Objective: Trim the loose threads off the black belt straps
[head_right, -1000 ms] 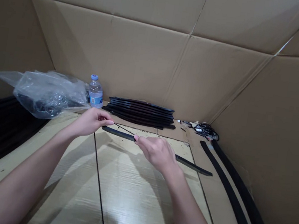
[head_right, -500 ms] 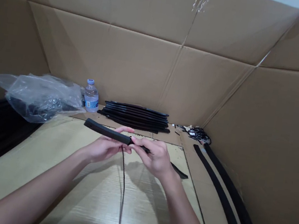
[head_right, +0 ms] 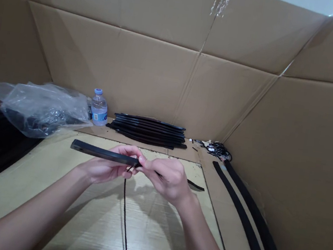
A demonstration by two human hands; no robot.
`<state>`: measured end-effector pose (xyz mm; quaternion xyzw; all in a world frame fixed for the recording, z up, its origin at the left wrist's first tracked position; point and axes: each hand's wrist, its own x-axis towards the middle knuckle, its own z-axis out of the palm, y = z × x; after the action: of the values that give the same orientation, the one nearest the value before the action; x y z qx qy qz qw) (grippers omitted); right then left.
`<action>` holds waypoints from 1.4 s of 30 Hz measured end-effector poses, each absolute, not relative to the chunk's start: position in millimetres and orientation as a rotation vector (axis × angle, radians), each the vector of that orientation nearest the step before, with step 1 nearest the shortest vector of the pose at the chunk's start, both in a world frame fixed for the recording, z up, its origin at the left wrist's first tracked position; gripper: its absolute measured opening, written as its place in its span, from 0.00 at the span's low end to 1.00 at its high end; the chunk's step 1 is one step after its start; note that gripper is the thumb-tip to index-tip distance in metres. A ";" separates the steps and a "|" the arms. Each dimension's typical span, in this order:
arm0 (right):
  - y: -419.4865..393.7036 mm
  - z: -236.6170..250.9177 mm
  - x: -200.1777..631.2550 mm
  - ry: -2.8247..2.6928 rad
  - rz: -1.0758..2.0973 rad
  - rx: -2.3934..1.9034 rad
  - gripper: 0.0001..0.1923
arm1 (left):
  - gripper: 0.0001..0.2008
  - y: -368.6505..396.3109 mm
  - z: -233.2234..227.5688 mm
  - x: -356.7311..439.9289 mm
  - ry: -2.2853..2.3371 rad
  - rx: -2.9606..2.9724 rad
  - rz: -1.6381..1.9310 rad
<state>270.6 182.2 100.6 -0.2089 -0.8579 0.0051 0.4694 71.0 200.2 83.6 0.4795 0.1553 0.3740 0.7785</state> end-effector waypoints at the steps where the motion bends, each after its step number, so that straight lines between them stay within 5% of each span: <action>1: 182.3 100.4 271.1 -2.116 -0.011 -0.498 0.04 | 0.09 200.4 84.2 71.5 0.352 1.063 0.810; 20: 177.7 92.3 276.2 -2.127 -0.587 -0.470 0.14 | 0.07 197.2 89.6 84.5 0.465 1.150 0.951; 32: 181.6 91.8 280.3 -2.092 -0.614 -0.572 0.14 | 0.08 194.0 84.8 89.0 0.645 1.159 1.095; 42: 195.0 84.7 278.6 -2.036 -0.381 -1.042 0.10 | 0.10 193.2 75.4 98.6 1.025 2.114 1.306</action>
<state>278.6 195.0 84.7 -0.4119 -0.8049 -0.1505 0.3998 98.6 193.2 75.4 0.7663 0.3715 0.4735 0.2247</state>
